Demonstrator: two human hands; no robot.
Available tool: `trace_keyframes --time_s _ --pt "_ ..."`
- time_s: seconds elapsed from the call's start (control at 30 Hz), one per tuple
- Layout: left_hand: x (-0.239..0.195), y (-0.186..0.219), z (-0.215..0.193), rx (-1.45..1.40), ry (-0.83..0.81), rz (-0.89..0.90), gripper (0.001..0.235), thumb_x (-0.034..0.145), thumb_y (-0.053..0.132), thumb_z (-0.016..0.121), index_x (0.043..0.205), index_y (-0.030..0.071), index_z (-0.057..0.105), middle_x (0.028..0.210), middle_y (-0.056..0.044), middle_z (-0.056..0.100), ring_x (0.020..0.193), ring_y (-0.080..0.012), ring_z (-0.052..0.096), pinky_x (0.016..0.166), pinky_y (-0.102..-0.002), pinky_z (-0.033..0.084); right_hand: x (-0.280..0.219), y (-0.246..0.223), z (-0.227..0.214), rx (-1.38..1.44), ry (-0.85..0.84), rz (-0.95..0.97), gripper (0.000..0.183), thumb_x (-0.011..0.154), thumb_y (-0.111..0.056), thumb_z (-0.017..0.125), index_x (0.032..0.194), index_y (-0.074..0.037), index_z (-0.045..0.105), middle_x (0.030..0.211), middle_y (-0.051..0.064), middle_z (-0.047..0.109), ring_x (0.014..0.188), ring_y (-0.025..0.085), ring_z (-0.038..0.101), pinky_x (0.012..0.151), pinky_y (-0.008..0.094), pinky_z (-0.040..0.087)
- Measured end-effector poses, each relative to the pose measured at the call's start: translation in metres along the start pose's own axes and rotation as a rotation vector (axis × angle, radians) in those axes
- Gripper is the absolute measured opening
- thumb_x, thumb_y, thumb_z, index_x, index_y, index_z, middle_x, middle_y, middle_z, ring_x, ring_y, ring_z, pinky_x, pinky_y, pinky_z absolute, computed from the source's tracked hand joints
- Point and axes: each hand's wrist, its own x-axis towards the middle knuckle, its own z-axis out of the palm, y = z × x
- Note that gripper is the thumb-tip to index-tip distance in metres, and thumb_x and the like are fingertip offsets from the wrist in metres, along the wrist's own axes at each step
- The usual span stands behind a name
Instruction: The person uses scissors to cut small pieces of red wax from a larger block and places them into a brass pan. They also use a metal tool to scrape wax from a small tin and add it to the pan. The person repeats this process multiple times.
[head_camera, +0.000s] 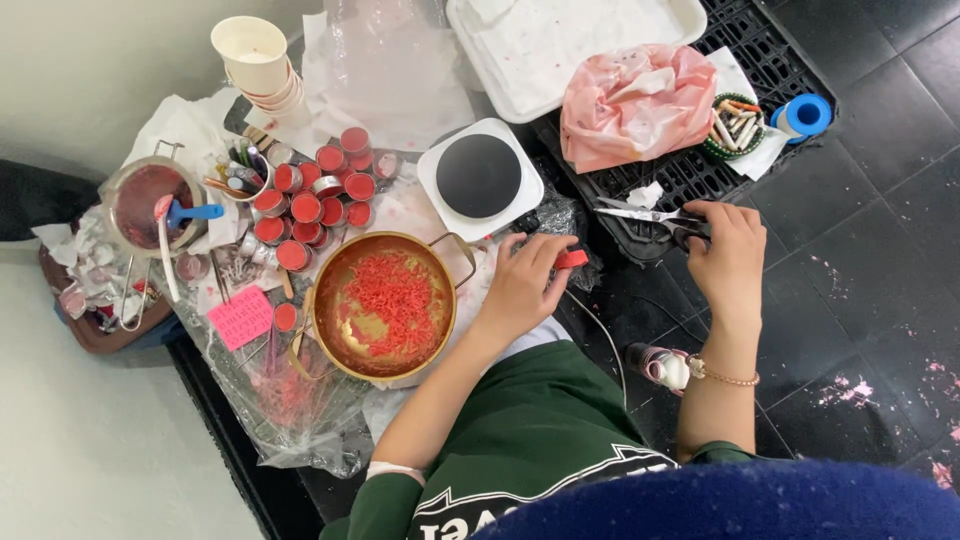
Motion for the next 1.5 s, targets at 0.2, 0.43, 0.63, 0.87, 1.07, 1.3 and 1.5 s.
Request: trace_keyframes --time_s 0.2,0.43,0.63,0.87,1.07,1.3,1.5 --pt "-0.023 0.002 -0.042 -0.087 0.144 -0.15 0.042 0.088 0.01 0.075 0.128 0.01 0.062 0.11 -0.005 0.066 0.108 -0.0253 0.063 0.11 -0.045 0.041 -0.019 -0.001 0.006 0.152 0.018 0.024 0.039 0.084 0.008 0.073 0.121 -0.004 0.067 0.118 0.015 0.068 0.12 0.033 0.058 0.106 0.044 0.045" --pt "-0.089 -0.017 -0.098 -0.243 0.4 -0.385 0.042 0.09 0.004 0.074 0.129 0.006 0.059 0.116 -0.009 0.064 0.106 -0.0181 0.065 0.096 -0.032 0.053 -0.057 -0.086 0.083 1.348 -0.513 0.026 0.054 0.092 0.003 0.051 0.144 -0.009 0.045 0.133 0.01 0.062 0.109 0.019 0.063 0.091 0.034 0.052" --pt "-0.18 -0.064 -0.115 -0.696 0.783 -0.468 0.038 0.096 -0.001 0.067 0.132 0.002 0.054 0.13 -0.001 0.056 0.117 -0.0117 0.056 0.1 -0.027 0.047 -0.095 -0.206 0.11 1.726 -1.22 0.15 0.059 0.097 -0.023 0.067 0.148 -0.011 0.041 0.115 0.011 0.062 0.097 0.018 0.062 0.069 0.028 0.052" --pt "-0.197 -0.075 -0.12 -0.775 0.935 -0.539 0.033 0.1 0.001 0.066 0.132 0.001 0.056 0.126 -0.007 0.06 0.115 -0.0157 0.063 0.096 -0.03 0.053 -0.099 -0.236 0.126 1.565 -1.225 0.152 0.069 0.096 -0.039 0.071 0.152 -0.005 0.047 0.108 0.005 0.059 0.088 0.01 0.053 0.063 0.022 0.043" --pt "-0.173 -0.077 -0.115 -0.899 0.906 -0.555 0.032 0.099 0.004 0.066 0.129 0.003 0.056 0.12 -0.005 0.064 0.105 -0.0136 0.066 0.086 -0.031 0.058 -0.084 -0.249 0.132 1.357 -1.287 0.04 0.059 0.098 -0.035 0.064 0.146 -0.009 0.041 0.113 0.003 0.058 0.092 0.009 0.055 0.062 0.022 0.048" --pt "-0.183 -0.081 -0.11 -0.856 0.927 -0.55 0.032 0.097 0.0 0.07 0.127 0.0 0.059 0.116 -0.008 0.068 0.099 -0.0122 0.066 0.088 -0.028 0.056 -0.084 -0.251 0.13 1.37 -1.37 -0.124 0.061 0.097 -0.034 0.063 0.146 -0.008 0.038 0.122 0.006 0.057 0.097 0.012 0.059 0.064 0.025 0.055" --pt "-0.169 -0.06 -0.115 -0.906 0.836 -0.617 0.029 0.096 0.001 0.07 0.123 -0.001 0.06 0.11 -0.005 0.067 0.096 -0.0113 0.068 0.085 -0.026 0.055 -0.095 -0.235 0.148 1.37 -1.311 0.13 0.071 0.095 -0.037 0.061 0.151 -0.005 0.032 0.114 0.01 0.061 0.074 0.019 0.066 0.059 0.029 0.058"
